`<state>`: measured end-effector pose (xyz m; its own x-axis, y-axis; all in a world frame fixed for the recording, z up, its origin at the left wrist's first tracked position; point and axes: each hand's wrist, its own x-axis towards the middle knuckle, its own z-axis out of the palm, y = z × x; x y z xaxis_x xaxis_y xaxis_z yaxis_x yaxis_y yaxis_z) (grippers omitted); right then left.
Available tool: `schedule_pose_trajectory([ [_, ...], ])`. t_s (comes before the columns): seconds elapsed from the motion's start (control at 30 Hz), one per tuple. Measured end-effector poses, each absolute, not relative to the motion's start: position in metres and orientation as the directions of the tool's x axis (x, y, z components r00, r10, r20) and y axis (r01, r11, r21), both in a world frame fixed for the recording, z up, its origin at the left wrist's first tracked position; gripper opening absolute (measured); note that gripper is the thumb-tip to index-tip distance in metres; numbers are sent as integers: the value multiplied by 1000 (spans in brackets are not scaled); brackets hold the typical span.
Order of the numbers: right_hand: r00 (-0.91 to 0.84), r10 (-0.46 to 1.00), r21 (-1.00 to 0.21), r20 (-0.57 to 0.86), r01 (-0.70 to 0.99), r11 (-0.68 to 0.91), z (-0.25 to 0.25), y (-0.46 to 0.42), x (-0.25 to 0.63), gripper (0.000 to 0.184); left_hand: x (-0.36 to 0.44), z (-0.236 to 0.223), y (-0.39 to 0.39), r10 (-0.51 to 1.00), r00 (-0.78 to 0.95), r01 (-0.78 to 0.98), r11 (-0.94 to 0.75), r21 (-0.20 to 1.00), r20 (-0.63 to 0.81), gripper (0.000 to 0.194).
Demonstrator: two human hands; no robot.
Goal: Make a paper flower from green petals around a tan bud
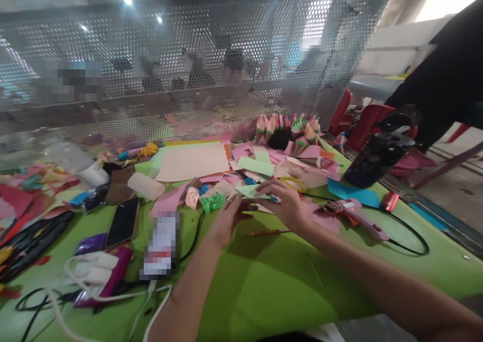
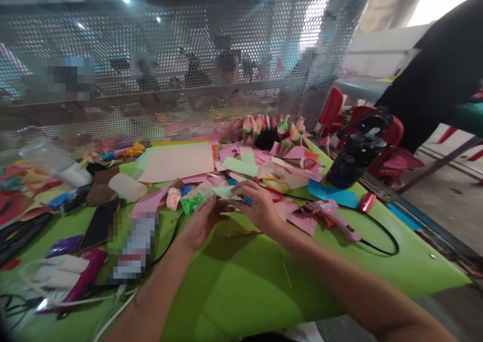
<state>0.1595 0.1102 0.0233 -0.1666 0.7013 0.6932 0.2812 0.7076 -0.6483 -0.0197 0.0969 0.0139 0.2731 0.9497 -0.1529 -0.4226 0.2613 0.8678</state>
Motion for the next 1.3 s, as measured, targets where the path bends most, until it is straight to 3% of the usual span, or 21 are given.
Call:
schedule_pose_trajectory([
  [0.13, -341, 588, -456, 734, 395, 798, 17, 103, 155, 11, -10, 9, 94, 970, 191, -487, 224, 844, -148, 33],
  [0.23, -472, 560, -385, 681, 420, 822, 15, 101, 154, 12, -10, 6, 95, 985, 121, -425, 160, 891, -120, 29],
  [0.33, -531, 574, -445, 624, 363, 819, 19, 101, 157, 19, -13, 6, 96, 997, 43, -257, 79, 963, -70, 26],
  [0.47, -366, 692, -592, 622, 358, 722, 25, 104, 161, 16, -15, 11, 93, 998, 68, -16, 12, 1000, -11, 23],
  [0.6, -274, 730, -654, 626, 326, 683, 22, 108, 159, 12, -11, 16, 89, 986, 165, 109, -47, 993, 29, 25],
  [0.9, -209, 792, -725, 573, 322, 609, 17, 107, 155, 6, -7, 22, 83, 952, 305, 95, -53, 994, 21, 27],
  [1.3, -225, 803, -737, 552, 318, 596, 16, 106, 154, 7, -4, 17, 85, 950, 311, -48, -26, 998, 40, 20],
])
